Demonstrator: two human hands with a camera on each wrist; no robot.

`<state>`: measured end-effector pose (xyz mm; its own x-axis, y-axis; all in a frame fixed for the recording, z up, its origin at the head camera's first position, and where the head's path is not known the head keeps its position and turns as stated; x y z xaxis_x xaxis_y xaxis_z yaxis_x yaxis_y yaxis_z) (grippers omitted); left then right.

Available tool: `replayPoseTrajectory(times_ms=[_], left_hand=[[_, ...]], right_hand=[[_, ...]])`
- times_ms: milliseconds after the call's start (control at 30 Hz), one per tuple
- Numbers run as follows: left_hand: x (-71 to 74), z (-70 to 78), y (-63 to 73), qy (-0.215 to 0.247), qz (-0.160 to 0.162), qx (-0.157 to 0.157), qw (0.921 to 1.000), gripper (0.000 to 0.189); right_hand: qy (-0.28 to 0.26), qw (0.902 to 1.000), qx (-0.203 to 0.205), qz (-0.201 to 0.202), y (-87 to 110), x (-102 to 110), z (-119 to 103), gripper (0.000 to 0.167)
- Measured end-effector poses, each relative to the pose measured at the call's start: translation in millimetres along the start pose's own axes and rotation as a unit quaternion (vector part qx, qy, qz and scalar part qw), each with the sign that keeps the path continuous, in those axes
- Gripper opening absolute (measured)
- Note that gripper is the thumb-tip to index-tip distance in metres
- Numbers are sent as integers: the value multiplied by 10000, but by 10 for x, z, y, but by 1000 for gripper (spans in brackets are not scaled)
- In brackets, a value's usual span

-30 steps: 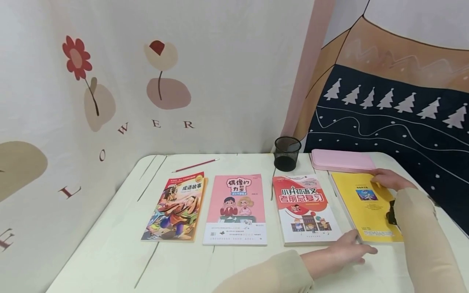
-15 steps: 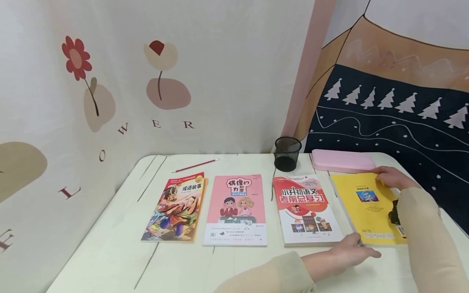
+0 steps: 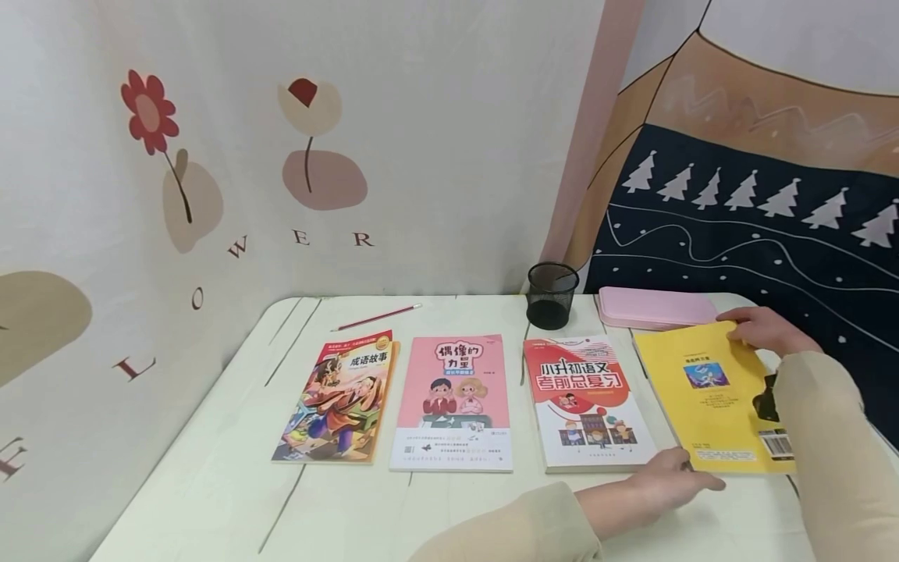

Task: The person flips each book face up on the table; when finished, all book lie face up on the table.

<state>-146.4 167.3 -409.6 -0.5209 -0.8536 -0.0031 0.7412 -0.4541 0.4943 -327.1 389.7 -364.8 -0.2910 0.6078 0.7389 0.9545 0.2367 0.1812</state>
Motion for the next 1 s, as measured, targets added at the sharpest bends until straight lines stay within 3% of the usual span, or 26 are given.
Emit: replayPoseTrajectory(times_ms=[200,400,567,700,867,1000], left_hand=[[18,-8,-22,209,124,146,9996,25],[-34,4,-19,1019,408,49,9939,35],[-93,8,-1,1218,476,-87,9914,35],[-85,16,-6,1121,535,-138,9922,31],[-65,37,-35,1153,610,-89,9914,29],[-79,32,-45,1305,612,-22,9896,29]], right_hand=[[-455,9980,419,163,65,91,-3,45],[-964,9921,737,324,177,188,23,44],[-2086,9718,1035,381,238,271,55,28],[-2747,9523,1280,365,278,305,49,30],[-2974,9444,1309,497,293,309,61,31],[-2887,9480,1249,483,281,282,60,32]])
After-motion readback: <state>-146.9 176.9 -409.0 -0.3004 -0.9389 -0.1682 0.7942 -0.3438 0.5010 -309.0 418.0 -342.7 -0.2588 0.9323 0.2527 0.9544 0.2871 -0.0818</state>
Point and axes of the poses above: each hand's wrist, its own y-axis away from the middle knuckle, its own x-axis out of the back of the hand, z = x × y, the point moved 2 cm from there along -y, towards the middle knuckle, and after that the axes turned 9 degrees about x, right-handed, at the moved point
